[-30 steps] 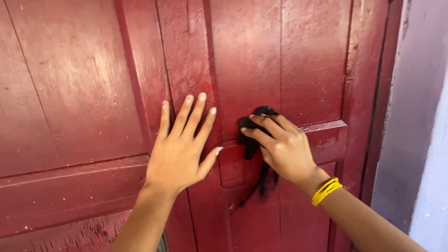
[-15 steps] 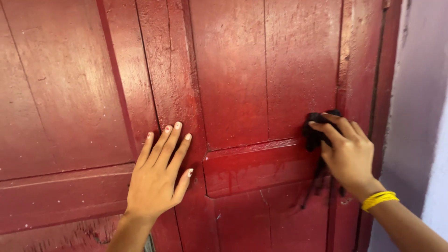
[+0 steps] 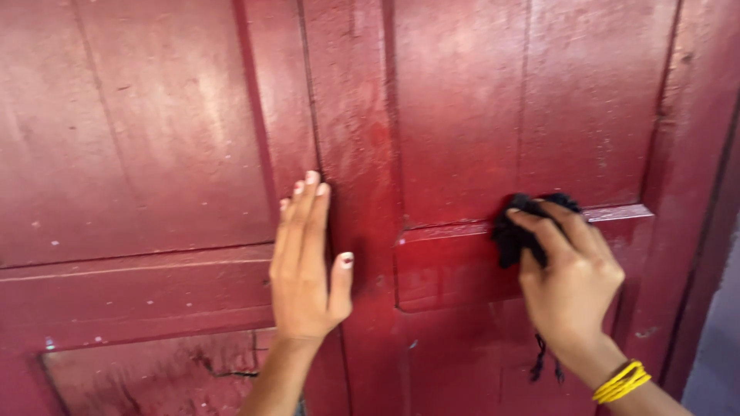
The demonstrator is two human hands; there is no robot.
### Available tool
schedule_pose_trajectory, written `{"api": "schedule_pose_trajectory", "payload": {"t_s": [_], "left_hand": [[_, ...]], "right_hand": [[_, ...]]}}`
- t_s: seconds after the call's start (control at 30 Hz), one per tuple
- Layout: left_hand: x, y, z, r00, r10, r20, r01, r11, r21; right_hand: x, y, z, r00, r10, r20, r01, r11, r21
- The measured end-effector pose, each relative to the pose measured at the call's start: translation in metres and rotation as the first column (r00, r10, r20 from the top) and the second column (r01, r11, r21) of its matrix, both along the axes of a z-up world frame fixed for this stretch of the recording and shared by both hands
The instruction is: The person wipes a red wooden door with a black cloth, moving from the top panels down to the bottom. They then use a spray bottle to apply liquid to the door surface and continue wiping the treated areas with the cloth.
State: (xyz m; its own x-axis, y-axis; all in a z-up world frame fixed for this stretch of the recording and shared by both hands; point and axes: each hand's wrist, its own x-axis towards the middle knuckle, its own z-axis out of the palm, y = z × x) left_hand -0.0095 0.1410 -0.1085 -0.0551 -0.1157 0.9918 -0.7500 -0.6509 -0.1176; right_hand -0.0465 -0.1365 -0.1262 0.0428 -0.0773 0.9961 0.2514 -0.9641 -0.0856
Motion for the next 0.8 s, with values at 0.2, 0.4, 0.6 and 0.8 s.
{"api": "schedule_pose_trajectory", "payload": {"t_s": [0.2, 0.4, 0.6, 0.8], "left_hand": [[-0.006, 0.003, 0.003, 0.992, -0.117, -0.047, 0.117, 0.993, -0.010], [-0.013, 0.008, 0.004, 0.973, -0.222, -0.063, 0.222, 0.975, -0.019], [-0.024, 0.023, 0.004, 0.956, -0.250, -0.151, 0.258, 0.965, 0.037], [-0.043, 0.019, 0.004, 0.952, -0.131, -0.276, 0.148, 0.988, 0.040]], "right_hand": [[-0.008, 0.093, 0.005, 0.988, 0.151, -0.018, -0.152, 0.982, -0.110], [-0.002, 0.176, -0.004, 0.970, 0.238, 0.052, -0.229, 0.964, -0.138], [0.001, 0.168, -0.022, 0.967, 0.249, -0.062, -0.256, 0.917, -0.306], [-0.021, 0.127, -0.017, 0.844, 0.213, -0.491, -0.425, 0.825, -0.372]]}}
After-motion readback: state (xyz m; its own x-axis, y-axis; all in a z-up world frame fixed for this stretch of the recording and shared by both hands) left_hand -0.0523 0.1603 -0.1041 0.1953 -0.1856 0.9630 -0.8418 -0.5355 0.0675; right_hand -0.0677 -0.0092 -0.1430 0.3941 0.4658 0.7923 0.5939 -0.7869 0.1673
